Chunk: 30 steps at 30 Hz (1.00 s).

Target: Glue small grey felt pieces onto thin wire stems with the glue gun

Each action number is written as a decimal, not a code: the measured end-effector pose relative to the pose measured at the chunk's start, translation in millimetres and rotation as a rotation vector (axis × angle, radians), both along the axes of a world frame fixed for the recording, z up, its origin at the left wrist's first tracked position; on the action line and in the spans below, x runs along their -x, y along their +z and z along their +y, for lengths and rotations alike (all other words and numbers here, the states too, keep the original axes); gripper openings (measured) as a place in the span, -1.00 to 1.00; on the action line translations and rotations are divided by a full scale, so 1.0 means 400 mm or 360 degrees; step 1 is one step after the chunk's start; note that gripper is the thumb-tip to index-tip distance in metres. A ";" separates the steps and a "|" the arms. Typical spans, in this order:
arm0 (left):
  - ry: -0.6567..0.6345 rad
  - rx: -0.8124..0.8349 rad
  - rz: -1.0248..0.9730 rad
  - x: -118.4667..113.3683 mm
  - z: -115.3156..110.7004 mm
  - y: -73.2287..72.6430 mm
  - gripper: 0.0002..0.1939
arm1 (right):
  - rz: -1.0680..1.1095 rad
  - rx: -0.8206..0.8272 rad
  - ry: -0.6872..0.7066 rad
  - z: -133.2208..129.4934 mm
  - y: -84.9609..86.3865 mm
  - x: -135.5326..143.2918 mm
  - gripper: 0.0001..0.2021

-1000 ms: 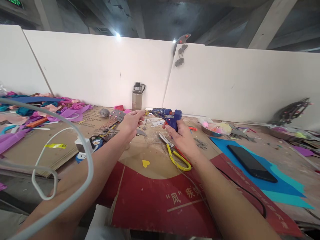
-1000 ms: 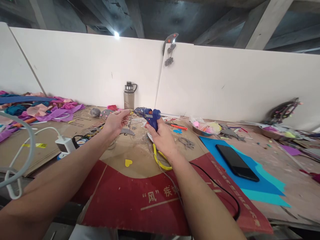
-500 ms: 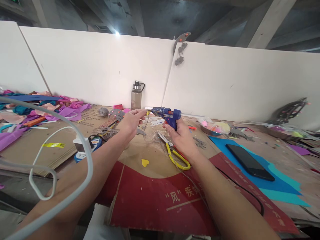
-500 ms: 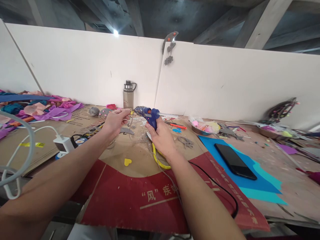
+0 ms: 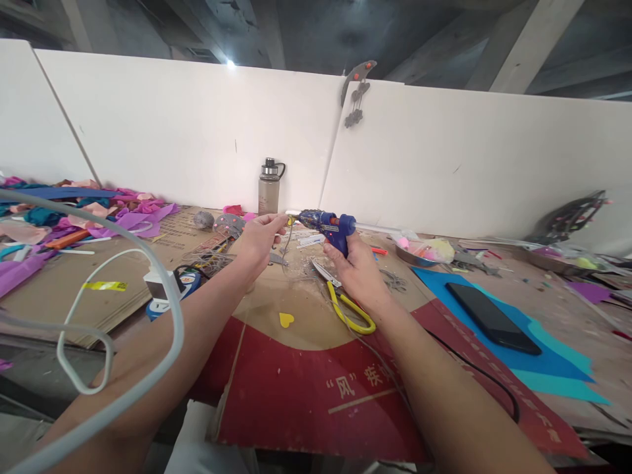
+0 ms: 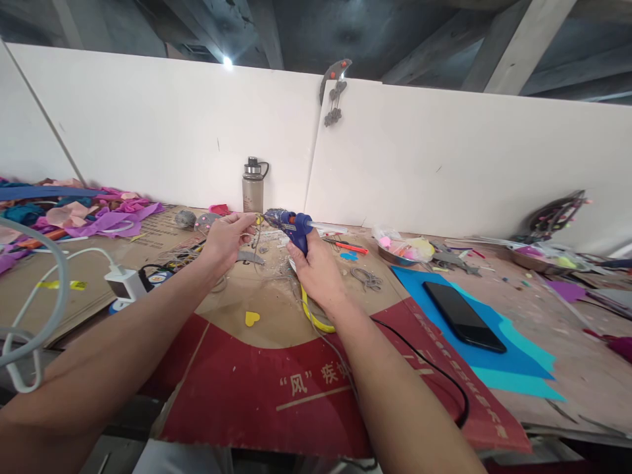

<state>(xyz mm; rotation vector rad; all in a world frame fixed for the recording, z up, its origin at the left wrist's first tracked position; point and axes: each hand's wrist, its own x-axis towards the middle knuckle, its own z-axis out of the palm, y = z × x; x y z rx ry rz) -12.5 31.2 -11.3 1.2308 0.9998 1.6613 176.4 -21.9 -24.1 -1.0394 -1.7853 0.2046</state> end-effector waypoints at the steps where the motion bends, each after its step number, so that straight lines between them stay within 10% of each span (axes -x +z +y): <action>1: -0.0001 0.0002 -0.0006 0.000 -0.002 0.001 -0.77 | -0.0004 -0.0003 -0.0007 0.000 0.001 0.000 -0.66; 30: -0.0009 0.0026 -0.0063 -0.003 -0.008 0.009 -0.79 | -0.0124 -0.0004 -0.0141 -0.005 0.002 0.004 -0.57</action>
